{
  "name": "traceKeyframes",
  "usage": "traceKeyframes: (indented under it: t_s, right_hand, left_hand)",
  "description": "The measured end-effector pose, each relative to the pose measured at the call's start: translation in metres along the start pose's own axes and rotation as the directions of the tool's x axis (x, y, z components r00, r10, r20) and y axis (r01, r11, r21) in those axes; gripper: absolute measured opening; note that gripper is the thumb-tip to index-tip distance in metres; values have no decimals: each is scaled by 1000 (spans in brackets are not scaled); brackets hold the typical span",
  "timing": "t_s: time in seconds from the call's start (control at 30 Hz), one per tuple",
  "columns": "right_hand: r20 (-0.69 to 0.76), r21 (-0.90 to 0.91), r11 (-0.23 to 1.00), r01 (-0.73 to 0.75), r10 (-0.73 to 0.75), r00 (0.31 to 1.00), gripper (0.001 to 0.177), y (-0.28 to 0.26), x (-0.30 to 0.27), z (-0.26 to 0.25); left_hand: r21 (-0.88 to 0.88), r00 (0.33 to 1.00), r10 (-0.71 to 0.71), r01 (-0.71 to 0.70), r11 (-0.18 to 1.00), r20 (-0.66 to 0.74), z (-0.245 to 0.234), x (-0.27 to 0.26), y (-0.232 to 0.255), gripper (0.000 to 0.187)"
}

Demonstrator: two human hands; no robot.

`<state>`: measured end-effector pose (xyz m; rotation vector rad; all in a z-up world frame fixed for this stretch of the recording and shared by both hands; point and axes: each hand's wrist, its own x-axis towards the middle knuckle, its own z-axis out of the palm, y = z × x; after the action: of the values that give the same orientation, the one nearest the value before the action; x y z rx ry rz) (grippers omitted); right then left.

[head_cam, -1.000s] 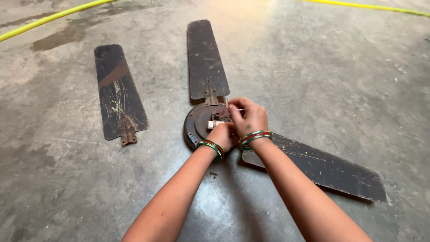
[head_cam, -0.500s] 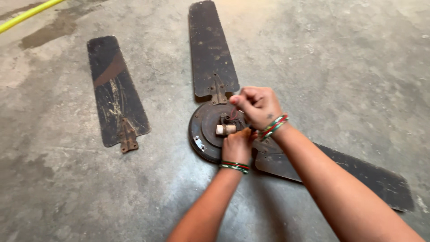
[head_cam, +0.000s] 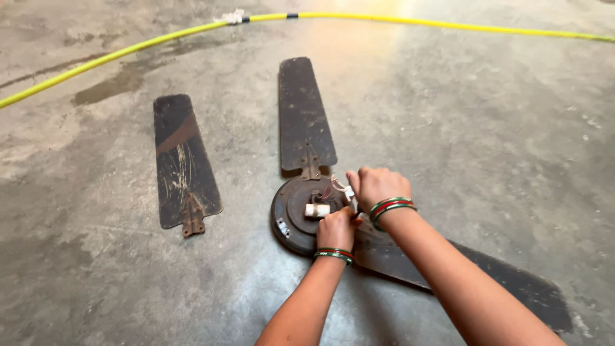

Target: The person uses a screwdriver to remove screws from the central hub of a ceiling fan and detaches each blade one by one. The blades are placed on the floor beside the motor housing as they are removed.

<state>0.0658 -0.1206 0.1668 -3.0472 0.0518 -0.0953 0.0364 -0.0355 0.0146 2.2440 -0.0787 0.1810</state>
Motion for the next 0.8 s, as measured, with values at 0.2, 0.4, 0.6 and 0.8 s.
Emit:
traceKeyframes:
  t_s: [0.2,0.4,0.6,0.8]
  right_hand:
    - [162,-19,993,113,-108,981,39,9,-10,1]
    - [-72,367,893,261,-253,965,82,16,5,25]
    - [-188,455,808,374,-324,927,82,12,11,28]
    - [107,324,930,173,-218,970,35,29,-15,-27]
  left_hand:
    - [-43,985,5,3,999,172,-26,13,16,28]
    - [-342,922,278,-178,923,270,-66,37,19,34]
    - [-31,961,233,-231,972,148,-82,40,21,16]
    - [-133,992,111,-118,984,-59,-102,21,51,32]
